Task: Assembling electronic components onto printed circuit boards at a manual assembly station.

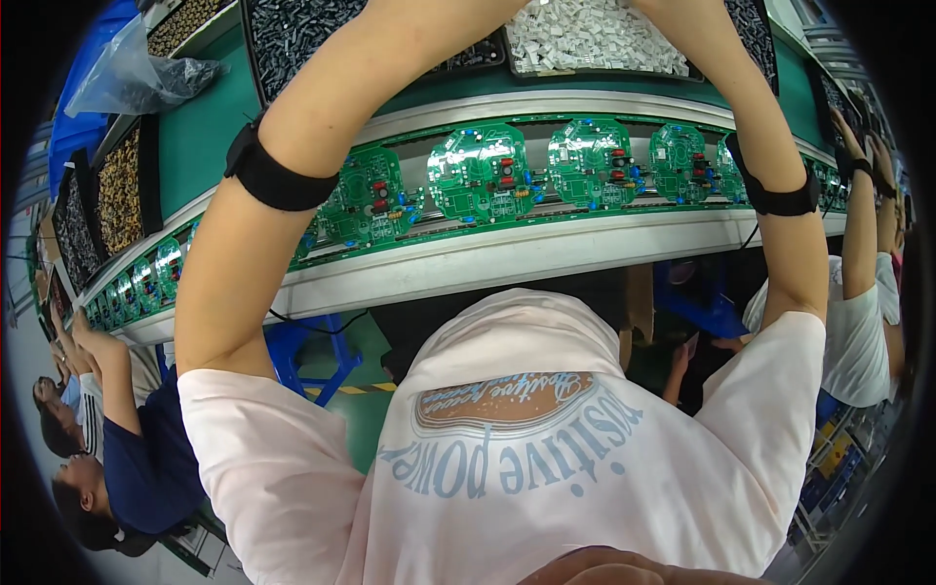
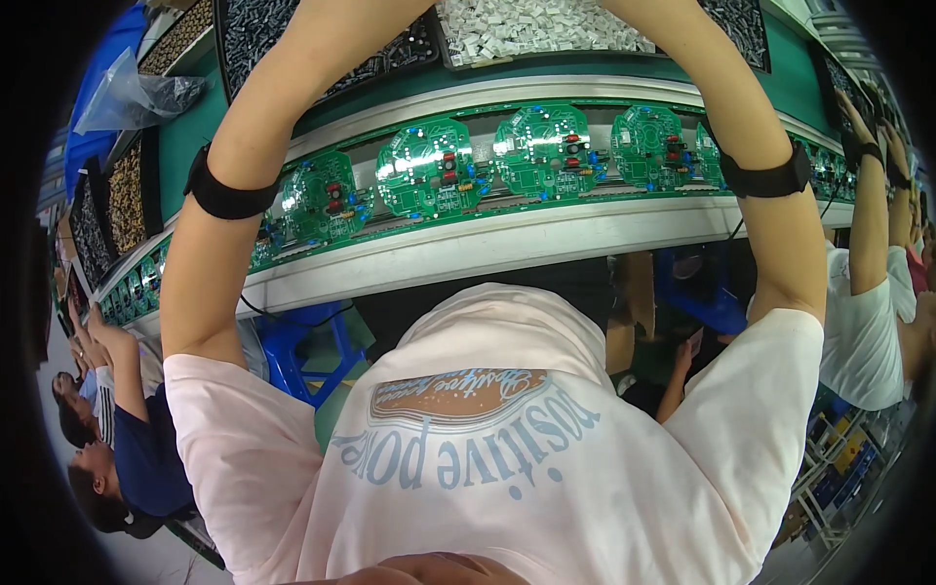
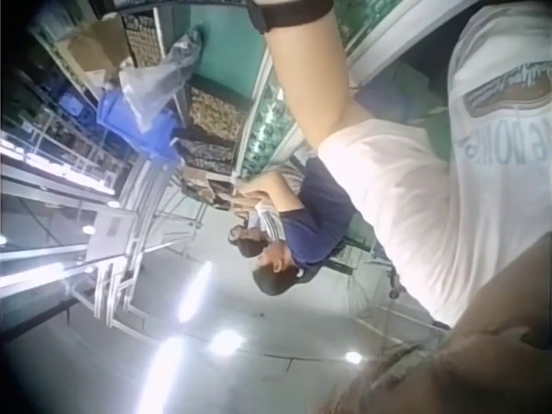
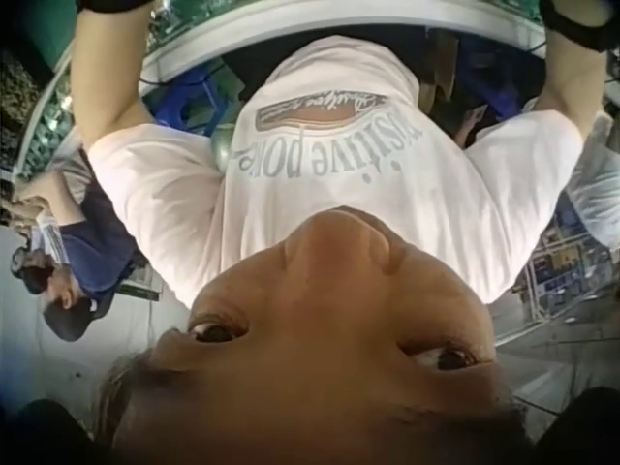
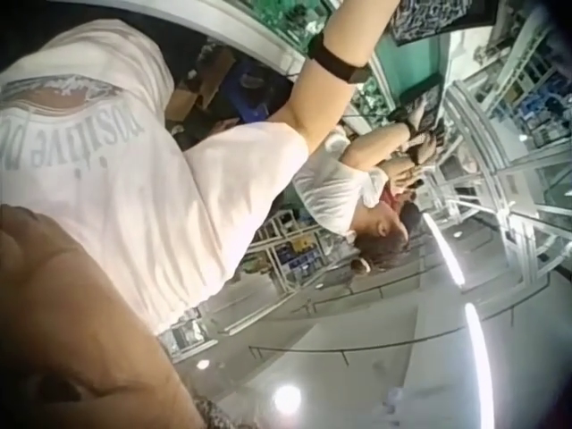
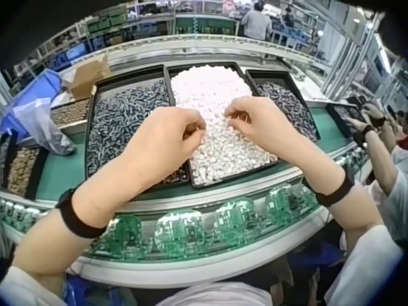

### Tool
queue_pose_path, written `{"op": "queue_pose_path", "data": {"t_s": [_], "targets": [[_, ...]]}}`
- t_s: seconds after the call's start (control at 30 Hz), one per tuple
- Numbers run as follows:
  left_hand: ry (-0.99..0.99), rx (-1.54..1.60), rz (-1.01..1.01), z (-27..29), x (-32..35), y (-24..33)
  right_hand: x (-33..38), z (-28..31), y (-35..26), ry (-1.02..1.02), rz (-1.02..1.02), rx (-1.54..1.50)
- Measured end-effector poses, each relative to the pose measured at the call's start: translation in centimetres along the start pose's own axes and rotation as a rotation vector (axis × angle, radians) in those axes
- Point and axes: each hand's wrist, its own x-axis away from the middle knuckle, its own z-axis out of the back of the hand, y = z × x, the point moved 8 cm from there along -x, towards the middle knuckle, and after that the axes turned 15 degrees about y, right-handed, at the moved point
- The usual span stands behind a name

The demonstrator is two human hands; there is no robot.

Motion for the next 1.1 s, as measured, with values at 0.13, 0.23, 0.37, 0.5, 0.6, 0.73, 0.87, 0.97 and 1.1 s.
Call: {"op": "queue_pose_path", "data": {"t_s": [0.13, 0.23, 0.37, 0.5, 0.6, 0.73, 0.87, 0.97, 1.1], "targets": [[-0.060, 0.057, 0.148, 1.9, 0.9, 0.3, 0.2, 0.0, 0.7, 0.039, 0.046, 0.016], [-0.090, 0.097, 0.300, 3.9, 2.2, 0.2, 0.2, -0.1, 0.6, 0.065, 0.043, -0.021], [-0.114, 0.238, 0.558, 6.1, 5.2, -1.2, -0.2, 1.5, -0.8, 0.111, 0.099, 0.030], [-0.013, 0.295, 0.682, 9.0, 8.7, -2.4, 0.1, 2.8, -1.9, 0.097, 0.034, 0.146], [0.049, 0.278, 0.638, 10.9, 11.5, -3.6, 0.9, 2.8, -4.0, 0.154, 0.027, -0.141], [0.084, 0.166, 0.652, 13.1, 14.8, -3.7, 3.8, 0.9, -7.9, -0.027, -0.015, -0.275], [0.032, 0.119, 0.702, 14.3, 16.8, -3.4, 7.3, -0.3, -10.4, -0.195, -0.066, -0.337], [0.019, 0.104, 0.730, 14.5, 17.8, -3.0, 10.4, -2.7, -10.9, -0.401, -0.305, -0.716], [0.025, 0.039, 0.728, 15.0, 18.4, -2.6, 12.0, -3.1, -11.6, -0.395, -0.497, -0.779]]}}
